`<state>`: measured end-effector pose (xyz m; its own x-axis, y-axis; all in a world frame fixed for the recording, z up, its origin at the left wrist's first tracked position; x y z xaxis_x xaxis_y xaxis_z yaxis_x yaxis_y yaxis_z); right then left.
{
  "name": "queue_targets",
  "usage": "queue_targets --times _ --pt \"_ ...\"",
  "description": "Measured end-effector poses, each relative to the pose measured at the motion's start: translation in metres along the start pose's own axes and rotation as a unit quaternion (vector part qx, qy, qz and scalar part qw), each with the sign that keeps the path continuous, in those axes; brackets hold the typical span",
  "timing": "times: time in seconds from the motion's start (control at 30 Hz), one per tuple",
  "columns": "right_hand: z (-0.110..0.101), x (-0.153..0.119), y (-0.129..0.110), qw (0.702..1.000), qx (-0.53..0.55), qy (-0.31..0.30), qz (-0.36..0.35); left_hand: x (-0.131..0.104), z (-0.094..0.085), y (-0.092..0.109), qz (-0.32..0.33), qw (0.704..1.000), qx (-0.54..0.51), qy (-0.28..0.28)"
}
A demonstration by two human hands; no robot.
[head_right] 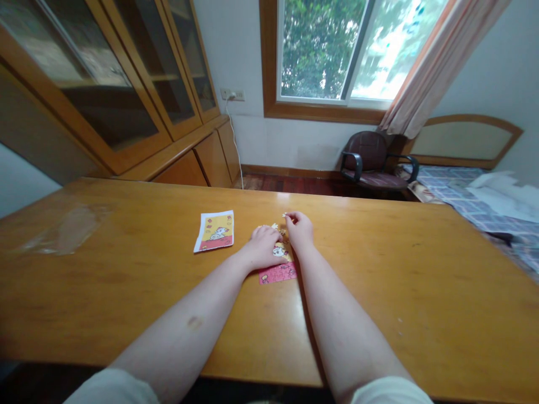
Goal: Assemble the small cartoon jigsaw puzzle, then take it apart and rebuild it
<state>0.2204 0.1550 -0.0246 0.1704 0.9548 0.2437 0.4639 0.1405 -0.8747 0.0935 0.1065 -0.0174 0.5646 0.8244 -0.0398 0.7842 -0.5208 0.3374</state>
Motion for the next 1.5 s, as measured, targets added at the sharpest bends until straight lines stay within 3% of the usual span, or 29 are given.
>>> queue_targets --times 0.13,0.33,0.5,0.7,0.9,1.07,1.3,1.5 --pt "0.0 0.0 0.001 1.0 0.004 0.004 -0.004 0.002 0.003 -0.002 -0.001 0.999 -0.028 -0.016" --pt "0.002 0.001 0.004 1.0 0.028 -0.002 -0.009 0.006 -0.001 -0.007 0.0 0.995 -0.099 0.005" --pt "0.012 -0.003 -0.001 0.992 0.11 -0.065 -0.016 0.009 -0.011 -0.022 -0.005 0.974 -0.207 0.094" --pt "0.034 -0.012 -0.01 0.968 0.163 -0.188 -0.03 0.004 -0.018 -0.052 -0.098 0.913 -0.348 0.188" --pt "0.026 -0.007 -0.004 0.981 0.14 -0.131 0.003 0.001 -0.021 -0.056 -0.103 0.888 -0.398 0.205" --pt "0.024 -0.006 -0.004 0.984 0.129 -0.121 -0.003 0.003 -0.019 -0.057 -0.096 0.903 -0.369 0.199" --pt "0.016 0.0 0.006 0.983 0.176 -0.058 0.012 0.008 -0.01 -0.042 -0.062 0.961 -0.242 0.118" --pt "0.018 -0.002 0.001 0.983 0.168 -0.073 -0.007 0.008 -0.012 -0.043 -0.067 0.956 -0.258 0.125"
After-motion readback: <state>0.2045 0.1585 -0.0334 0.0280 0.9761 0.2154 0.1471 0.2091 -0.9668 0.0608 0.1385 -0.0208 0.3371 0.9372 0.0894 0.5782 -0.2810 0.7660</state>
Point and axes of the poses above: each hand's wrist, its own x-axis towards the middle knuckle, its own z-axis out of the palm, y = z × x, the point moved 8 cm from there along x, towards the middle knuckle, and after that the axes turned 7 degrees about -y, right-handed, at the moved point
